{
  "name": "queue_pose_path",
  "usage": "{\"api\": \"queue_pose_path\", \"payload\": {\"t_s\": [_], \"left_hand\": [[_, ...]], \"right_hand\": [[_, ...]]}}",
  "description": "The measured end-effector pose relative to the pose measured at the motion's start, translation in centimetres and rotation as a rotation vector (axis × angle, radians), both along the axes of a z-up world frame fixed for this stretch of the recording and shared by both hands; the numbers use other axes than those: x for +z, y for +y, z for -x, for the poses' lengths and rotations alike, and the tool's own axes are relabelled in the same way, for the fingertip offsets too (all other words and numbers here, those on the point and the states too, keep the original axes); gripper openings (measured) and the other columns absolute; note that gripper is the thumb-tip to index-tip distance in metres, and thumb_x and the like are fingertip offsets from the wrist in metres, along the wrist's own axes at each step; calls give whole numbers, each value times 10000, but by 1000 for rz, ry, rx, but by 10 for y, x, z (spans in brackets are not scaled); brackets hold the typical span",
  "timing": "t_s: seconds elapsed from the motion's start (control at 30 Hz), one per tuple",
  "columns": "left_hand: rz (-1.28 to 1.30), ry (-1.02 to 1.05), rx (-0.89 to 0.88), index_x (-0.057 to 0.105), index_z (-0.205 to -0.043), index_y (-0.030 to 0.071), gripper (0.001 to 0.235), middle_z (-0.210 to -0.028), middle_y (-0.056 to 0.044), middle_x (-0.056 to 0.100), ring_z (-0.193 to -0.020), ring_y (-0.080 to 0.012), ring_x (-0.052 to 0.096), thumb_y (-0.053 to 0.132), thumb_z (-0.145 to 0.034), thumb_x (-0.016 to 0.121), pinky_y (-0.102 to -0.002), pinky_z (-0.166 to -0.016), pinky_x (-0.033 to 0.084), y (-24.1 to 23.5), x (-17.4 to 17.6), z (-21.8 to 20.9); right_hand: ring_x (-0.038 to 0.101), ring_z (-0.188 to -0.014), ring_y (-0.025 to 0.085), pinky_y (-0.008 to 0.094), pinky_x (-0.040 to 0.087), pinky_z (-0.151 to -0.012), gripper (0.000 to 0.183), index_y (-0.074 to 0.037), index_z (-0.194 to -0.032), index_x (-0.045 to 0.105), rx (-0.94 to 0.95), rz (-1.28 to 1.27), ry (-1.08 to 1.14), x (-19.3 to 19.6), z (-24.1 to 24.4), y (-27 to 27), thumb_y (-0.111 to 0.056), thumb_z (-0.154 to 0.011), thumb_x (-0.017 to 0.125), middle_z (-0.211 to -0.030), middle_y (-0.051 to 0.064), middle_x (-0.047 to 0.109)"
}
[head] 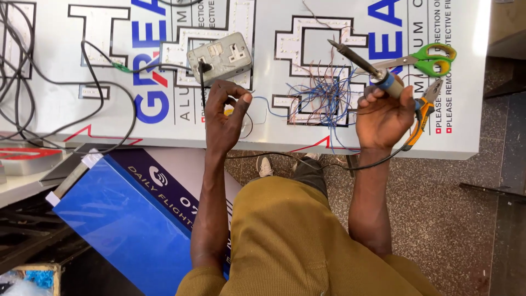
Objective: Soldering wires to LED modules on a sign board to create electrical connections.
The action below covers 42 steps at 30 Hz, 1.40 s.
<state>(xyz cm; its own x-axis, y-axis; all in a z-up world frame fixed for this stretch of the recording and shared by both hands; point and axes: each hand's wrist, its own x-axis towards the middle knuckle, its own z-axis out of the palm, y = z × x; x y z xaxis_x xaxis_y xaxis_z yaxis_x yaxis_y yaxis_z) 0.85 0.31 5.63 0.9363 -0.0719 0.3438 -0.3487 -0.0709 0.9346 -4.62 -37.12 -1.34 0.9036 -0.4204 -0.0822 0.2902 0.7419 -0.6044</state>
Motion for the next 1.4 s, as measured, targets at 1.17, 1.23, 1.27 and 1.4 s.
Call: {"api": "queue_pose_path", "payload": {"t_s": [1.17, 1.23, 1.27, 1.4], "left_hand": [[-203, -60, 158, 647, -1047, 101, 162, -1007, -43, 658, -946, -205, 591, 208, -1168, 657, -359, -823, 462, 46, 21, -12], [-193, 69, 80, 642, -1043, 117, 147, -1009, -18, 665, -945, -183, 597, 209, -1157, 660, -350, -829, 466, 57, -3, -7], [-106, 147, -2, 674, -1100, 69, 101, -997, -98, 732, -951, -248, 686, 155, -1149, 696, -410, -877, 534, 57, -14, -9], [-169, 204, -171, 668, -1171, 26, 172, -1090, -271, 804, -1116, -487, 794, 193, -1166, 707, -595, -996, 588, 42, -8, -34]], "right_hand": [[657, -854, 203, 335, 524, -760, 343, -123, -1219, 838, 128, -160, 132, -33, -11, 44, -424, -1071, 765, -898, 72, 739], [638, -859, 205, 327, 527, -759, 322, -133, -1202, 856, 164, -163, 112, -41, -16, 49, -416, -1081, 762, -906, 73, 735], [666, -882, 233, 343, 565, -785, 379, -151, -1254, 847, 159, -148, 134, -50, -21, 49, -469, -1080, 738, -914, 98, 730], [684, -901, 241, 347, 590, -796, 442, -169, -1300, 826, 172, -107, 147, -51, -21, 58, -533, -1079, 708, -909, 99, 699]]}}
